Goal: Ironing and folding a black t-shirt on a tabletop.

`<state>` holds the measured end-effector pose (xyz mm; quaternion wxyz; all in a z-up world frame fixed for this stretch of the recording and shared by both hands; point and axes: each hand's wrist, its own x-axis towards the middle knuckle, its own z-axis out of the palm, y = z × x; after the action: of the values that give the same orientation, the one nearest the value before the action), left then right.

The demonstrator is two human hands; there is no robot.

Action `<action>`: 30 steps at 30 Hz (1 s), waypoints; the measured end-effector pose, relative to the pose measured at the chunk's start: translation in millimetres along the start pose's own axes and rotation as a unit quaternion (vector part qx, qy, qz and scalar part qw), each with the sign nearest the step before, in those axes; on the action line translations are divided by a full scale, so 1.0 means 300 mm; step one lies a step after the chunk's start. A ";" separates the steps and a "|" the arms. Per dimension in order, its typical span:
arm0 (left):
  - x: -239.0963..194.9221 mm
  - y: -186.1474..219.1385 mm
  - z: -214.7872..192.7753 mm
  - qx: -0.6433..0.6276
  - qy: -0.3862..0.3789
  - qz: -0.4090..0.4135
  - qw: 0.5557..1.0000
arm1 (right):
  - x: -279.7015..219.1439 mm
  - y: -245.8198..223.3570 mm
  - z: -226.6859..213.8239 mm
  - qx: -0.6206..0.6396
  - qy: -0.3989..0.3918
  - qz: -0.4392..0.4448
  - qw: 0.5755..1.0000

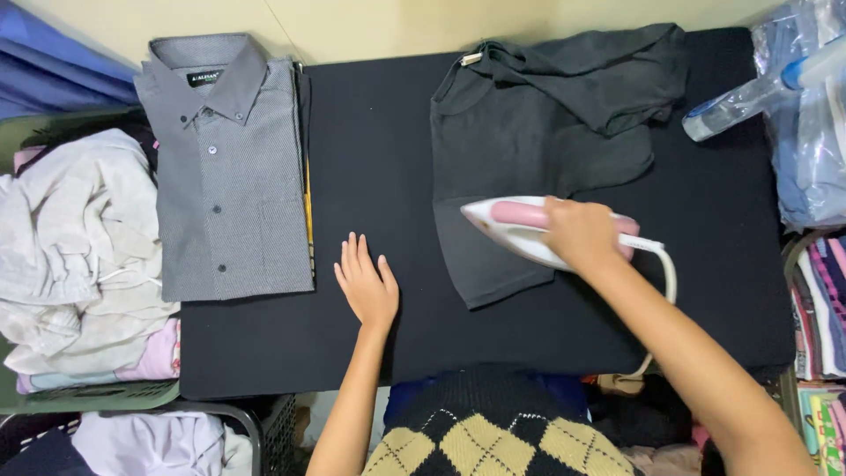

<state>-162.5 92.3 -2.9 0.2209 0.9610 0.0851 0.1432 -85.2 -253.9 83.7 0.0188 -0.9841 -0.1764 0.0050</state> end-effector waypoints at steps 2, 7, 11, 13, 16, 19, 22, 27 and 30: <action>0.001 -0.008 0.025 -0.019 0.026 -0.027 0.999 | -0.095 0.101 0.010 -0.006 -0.012 0.077 0.997; 0.109 0.158 0.092 -0.053 0.001 -0.036 0.998 | -0.318 0.247 -0.035 -0.032 -0.034 0.224 0.974; 0.178 0.303 0.184 -0.110 -0.017 -0.018 0.994 | -0.509 0.465 0.054 -0.075 0.001 0.311 0.948; 0.213 0.370 0.165 -0.099 -0.058 -0.054 0.992 | -0.533 0.498 0.029 -0.092 0.016 0.348 0.933; 0.224 0.379 0.232 -0.084 -0.052 -0.045 0.994 | -0.515 0.486 -0.039 -0.146 0.141 0.338 0.919; 0.218 0.356 0.273 -0.199 -0.073 -0.084 0.974 | -0.439 0.460 0.043 -0.084 0.261 0.233 0.933; 0.189 0.325 0.256 -0.341 -0.138 -0.162 0.916 | -0.260 0.305 0.058 0.039 0.236 0.158 0.958; 0.214 0.325 0.062 -0.535 -0.132 -0.206 0.809 | -0.015 0.245 0.255 0.017 0.251 0.107 0.962; 0.226 0.198 0.071 -0.587 -0.102 -0.227 0.770 | 0.047 0.167 0.236 -0.003 0.278 0.122 0.953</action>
<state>-85.9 46.3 21.4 0.7757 0.6055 0.1774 0.0116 -55.8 -293.6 11.1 0.0638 -0.9608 -0.0427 -0.2666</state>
